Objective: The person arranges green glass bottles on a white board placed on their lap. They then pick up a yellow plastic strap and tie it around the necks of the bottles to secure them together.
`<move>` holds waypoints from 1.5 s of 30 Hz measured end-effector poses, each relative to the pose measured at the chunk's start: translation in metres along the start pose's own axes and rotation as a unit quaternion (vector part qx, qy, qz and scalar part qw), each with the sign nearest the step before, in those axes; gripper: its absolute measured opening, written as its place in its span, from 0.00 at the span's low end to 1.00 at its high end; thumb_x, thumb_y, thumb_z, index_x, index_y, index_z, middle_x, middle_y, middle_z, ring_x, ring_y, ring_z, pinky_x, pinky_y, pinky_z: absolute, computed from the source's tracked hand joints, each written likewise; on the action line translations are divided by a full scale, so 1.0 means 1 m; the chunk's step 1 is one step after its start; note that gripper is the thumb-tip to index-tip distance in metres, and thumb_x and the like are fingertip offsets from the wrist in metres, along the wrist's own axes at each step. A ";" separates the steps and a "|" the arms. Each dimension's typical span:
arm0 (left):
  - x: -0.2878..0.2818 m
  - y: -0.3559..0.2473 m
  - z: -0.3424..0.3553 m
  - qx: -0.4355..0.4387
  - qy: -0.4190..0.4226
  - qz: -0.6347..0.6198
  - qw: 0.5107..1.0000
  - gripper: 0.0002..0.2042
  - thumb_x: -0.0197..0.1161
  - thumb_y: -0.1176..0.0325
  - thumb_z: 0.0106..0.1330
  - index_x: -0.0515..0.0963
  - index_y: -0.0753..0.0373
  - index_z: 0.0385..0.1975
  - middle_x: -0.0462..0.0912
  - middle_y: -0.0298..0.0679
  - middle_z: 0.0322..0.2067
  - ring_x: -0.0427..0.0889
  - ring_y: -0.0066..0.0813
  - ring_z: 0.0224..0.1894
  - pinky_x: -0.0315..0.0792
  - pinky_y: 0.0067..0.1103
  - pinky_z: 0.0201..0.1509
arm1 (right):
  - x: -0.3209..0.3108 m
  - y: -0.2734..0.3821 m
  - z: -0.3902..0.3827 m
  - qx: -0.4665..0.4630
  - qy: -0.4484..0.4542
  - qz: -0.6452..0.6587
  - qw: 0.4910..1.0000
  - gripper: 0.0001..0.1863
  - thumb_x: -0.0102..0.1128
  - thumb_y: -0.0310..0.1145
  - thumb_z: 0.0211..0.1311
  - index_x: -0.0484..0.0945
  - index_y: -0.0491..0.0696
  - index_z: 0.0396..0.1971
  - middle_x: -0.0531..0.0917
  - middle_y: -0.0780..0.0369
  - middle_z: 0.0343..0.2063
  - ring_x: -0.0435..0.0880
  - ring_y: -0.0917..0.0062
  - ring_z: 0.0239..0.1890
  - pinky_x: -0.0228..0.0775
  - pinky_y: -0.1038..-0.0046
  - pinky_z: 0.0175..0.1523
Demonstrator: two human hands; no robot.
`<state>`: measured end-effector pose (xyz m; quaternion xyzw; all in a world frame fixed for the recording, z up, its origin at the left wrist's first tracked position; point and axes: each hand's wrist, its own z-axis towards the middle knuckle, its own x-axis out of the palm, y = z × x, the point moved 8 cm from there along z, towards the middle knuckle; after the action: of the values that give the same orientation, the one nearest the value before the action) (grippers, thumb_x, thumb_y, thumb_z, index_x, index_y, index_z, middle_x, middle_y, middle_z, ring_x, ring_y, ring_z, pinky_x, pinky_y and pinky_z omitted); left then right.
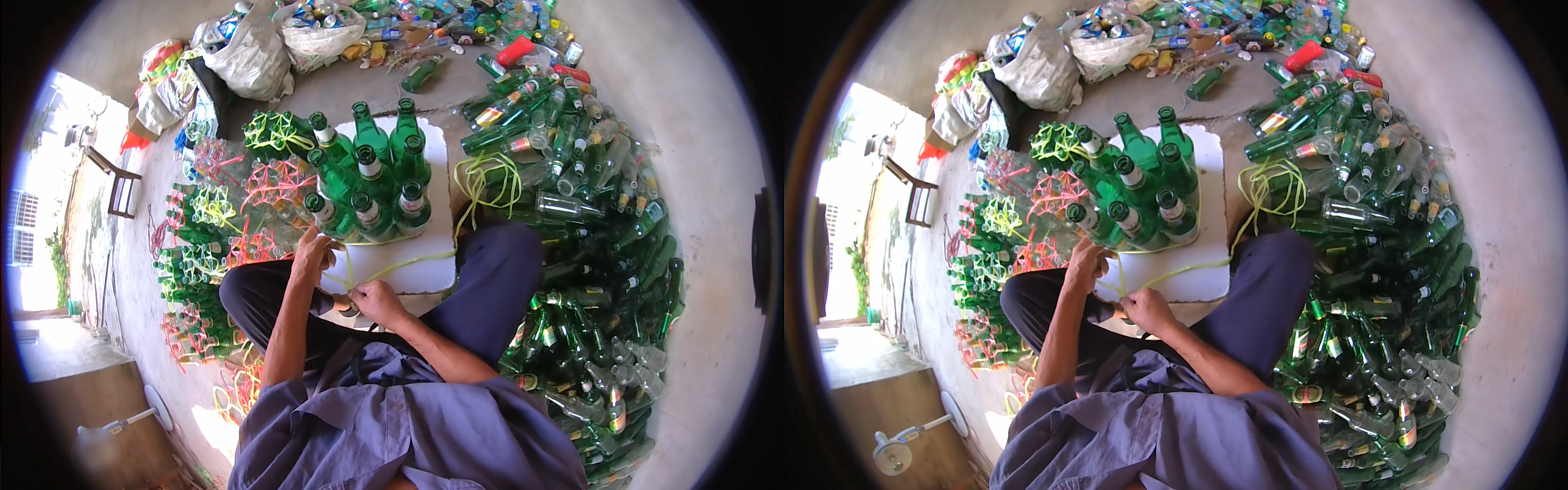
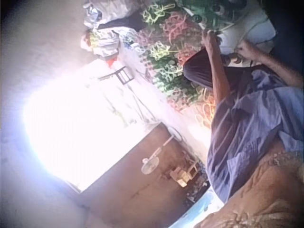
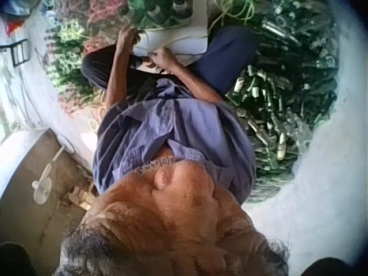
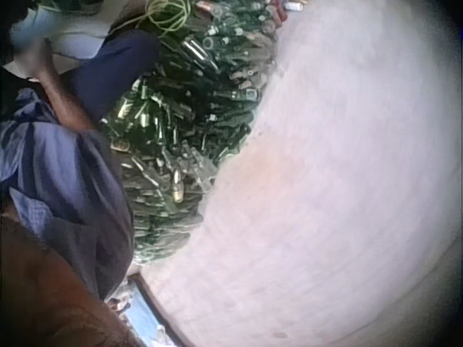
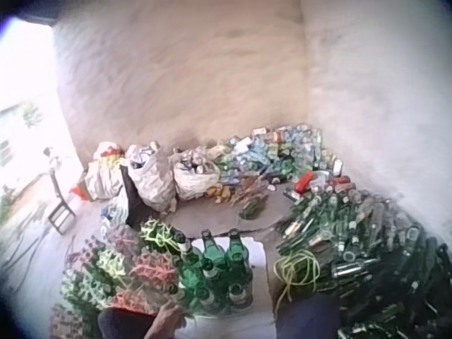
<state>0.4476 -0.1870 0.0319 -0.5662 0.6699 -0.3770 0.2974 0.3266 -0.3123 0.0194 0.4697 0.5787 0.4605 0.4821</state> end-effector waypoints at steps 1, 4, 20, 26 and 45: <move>-0.001 0.003 -0.001 -0.016 0.000 -0.002 1.000 0.11 0.53 0.66 0.67 0.75 0.58 0.46 0.84 0.41 0.29 0.70 0.17 0.15 0.52 0.13 0.14 | 0.002 -0.005 -0.001 0.018 0.001 0.007 1.000 0.17 0.60 0.37 0.62 0.78 0.39 0.19 0.74 0.50 0.13 0.74 0.64 0.14 0.66 0.63 0.26; 0.005 0.003 -0.008 -0.026 0.002 -0.002 1.000 0.10 0.52 0.64 0.68 0.74 0.57 0.45 0.84 0.41 0.32 0.69 0.17 0.15 0.51 0.13 0.14 | 0.004 0.002 0.001 0.014 0.011 -0.024 1.000 0.17 0.59 0.37 0.59 0.80 0.39 0.18 0.77 0.47 0.16 0.80 0.51 0.21 0.70 0.56 0.30; 0.001 0.016 -0.003 0.010 0.018 -0.078 0.997 0.08 0.50 0.70 0.69 0.73 0.58 0.44 0.82 0.41 0.29 0.67 0.15 0.14 0.50 0.12 0.13 | 0.008 -0.007 -0.008 0.064 0.093 -0.138 0.984 0.15 0.61 0.38 0.57 0.83 0.39 0.28 0.82 0.45 0.21 0.84 0.51 0.28 0.74 0.56 0.37; 0.005 0.017 -0.001 0.000 0.025 -0.106 0.994 0.08 0.50 0.69 0.70 0.72 0.57 0.45 0.82 0.42 0.29 0.67 0.15 0.15 0.51 0.13 0.14 | 0.016 -0.024 -0.022 0.086 0.186 -0.097 0.974 0.17 0.58 0.37 0.61 0.79 0.37 0.40 0.84 0.46 0.27 0.86 0.58 0.26 0.76 0.60 0.35; -0.003 0.029 0.004 0.007 0.038 -0.113 0.993 0.22 0.58 0.67 0.66 0.66 0.66 0.58 0.85 0.40 0.33 0.74 0.19 0.20 0.57 0.15 0.17 | -0.035 0.058 0.024 0.043 0.036 -0.205 0.977 0.15 0.61 0.37 0.63 0.82 0.37 0.35 0.84 0.49 0.22 0.87 0.59 0.26 0.75 0.62 0.34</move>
<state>0.4362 -0.1822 0.0056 -0.6215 0.6098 -0.4342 0.2312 0.3590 -0.3369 0.0781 0.3443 0.6992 0.3434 0.5241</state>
